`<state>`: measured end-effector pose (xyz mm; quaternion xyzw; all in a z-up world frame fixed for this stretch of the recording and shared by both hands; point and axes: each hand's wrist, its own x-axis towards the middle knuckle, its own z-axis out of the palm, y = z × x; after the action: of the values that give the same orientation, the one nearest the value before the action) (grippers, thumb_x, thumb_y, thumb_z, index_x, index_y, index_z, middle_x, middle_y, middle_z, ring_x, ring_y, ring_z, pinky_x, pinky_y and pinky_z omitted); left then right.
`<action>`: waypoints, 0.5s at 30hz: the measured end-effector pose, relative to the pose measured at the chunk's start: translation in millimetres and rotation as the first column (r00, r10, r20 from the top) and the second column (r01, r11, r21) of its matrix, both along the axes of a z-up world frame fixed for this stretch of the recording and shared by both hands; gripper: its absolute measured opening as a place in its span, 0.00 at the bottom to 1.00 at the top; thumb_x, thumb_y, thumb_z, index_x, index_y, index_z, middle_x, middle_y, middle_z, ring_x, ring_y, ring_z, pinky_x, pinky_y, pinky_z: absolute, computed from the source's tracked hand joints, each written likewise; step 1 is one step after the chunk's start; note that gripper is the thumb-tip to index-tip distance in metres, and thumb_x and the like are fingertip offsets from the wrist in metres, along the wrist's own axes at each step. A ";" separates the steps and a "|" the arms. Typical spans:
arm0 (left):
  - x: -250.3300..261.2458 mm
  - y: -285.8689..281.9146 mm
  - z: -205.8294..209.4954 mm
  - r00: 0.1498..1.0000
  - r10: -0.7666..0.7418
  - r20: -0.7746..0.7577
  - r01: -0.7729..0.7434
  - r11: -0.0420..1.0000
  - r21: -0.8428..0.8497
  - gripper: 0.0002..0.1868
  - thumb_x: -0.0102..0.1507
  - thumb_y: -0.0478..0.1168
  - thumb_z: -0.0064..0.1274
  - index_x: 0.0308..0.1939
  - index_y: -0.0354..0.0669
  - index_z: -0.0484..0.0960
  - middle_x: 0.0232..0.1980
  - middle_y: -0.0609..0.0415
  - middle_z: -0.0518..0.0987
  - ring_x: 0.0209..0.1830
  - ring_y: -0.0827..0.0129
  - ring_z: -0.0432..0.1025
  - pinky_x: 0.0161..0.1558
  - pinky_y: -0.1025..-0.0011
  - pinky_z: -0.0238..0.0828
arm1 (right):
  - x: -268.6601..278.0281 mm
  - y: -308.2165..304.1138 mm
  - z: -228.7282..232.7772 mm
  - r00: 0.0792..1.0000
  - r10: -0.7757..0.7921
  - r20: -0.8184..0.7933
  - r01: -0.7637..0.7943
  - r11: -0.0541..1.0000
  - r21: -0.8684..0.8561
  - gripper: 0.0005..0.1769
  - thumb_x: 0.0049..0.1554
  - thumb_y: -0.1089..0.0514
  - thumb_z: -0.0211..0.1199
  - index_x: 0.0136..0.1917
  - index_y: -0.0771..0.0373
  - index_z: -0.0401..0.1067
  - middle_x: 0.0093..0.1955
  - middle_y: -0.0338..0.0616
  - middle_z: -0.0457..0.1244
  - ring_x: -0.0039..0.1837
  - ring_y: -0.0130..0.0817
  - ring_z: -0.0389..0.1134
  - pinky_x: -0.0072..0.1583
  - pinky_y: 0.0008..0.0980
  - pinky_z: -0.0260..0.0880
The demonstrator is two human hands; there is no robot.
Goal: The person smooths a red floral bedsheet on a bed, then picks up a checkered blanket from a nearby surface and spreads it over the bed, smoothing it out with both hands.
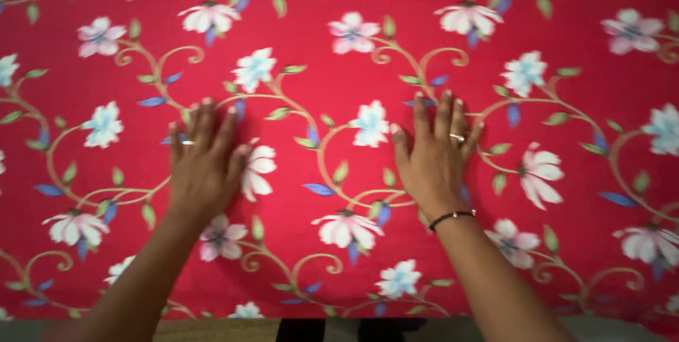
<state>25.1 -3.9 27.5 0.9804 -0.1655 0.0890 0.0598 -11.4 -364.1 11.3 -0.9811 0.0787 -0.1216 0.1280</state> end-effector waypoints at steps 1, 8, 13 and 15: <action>0.7 27.9 -0.3 0.999 0.038 0.004 -0.038 0.999 -0.016 0.34 0.74 0.60 0.27 0.81 0.50 0.52 0.84 0.40 0.46 0.85 0.52 0.38 0.77 0.46 0.20 | 7.7 19.8 -0.5 1.000 0.020 -0.012 -0.020 1.000 -0.019 0.37 0.65 0.36 0.49 0.80 0.56 0.55 0.83 0.64 0.41 0.84 0.62 0.36 0.75 0.74 0.28; -23.6 200.4 -11.9 0.971 0.241 -0.005 -0.240 0.968 -0.066 0.34 0.73 0.63 0.22 0.80 0.56 0.56 0.84 0.46 0.50 0.86 0.55 0.40 0.80 0.46 0.19 | 60.2 183.6 1.5 0.990 0.144 0.005 -0.144 0.989 -0.015 0.38 0.65 0.36 0.47 0.81 0.57 0.52 0.83 0.65 0.40 0.84 0.61 0.36 0.75 0.74 0.27; -35.0 311.4 -10.6 0.925 0.380 -0.010 -0.378 0.917 -0.124 0.36 0.73 0.64 0.21 0.82 0.56 0.53 0.85 0.46 0.46 0.85 0.54 0.37 0.78 0.46 0.18 | 68.5 320.9 17.6 0.929 0.369 0.007 -0.366 0.923 -0.117 0.45 0.64 0.32 0.45 0.83 0.60 0.45 0.83 0.70 0.38 0.83 0.64 0.34 0.73 0.76 0.28; -35.8 346.8 -6.9 0.896 0.444 -0.017 -0.442 0.887 -0.137 0.38 0.72 0.67 0.21 0.82 0.55 0.50 0.86 0.46 0.43 0.85 0.53 0.34 0.76 0.41 0.15 | 67.5 357.1 24.3 0.784 0.621 0.008 -0.618 0.782 -0.085 0.42 0.64 0.29 0.44 0.82 0.52 0.45 0.82 0.67 0.37 0.82 0.62 0.33 0.72 0.76 0.27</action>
<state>-10.8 342.9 20.7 0.9851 0.0684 0.1185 0.1042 56.1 -7.0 35.6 -0.9545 -0.2546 -0.0933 0.1242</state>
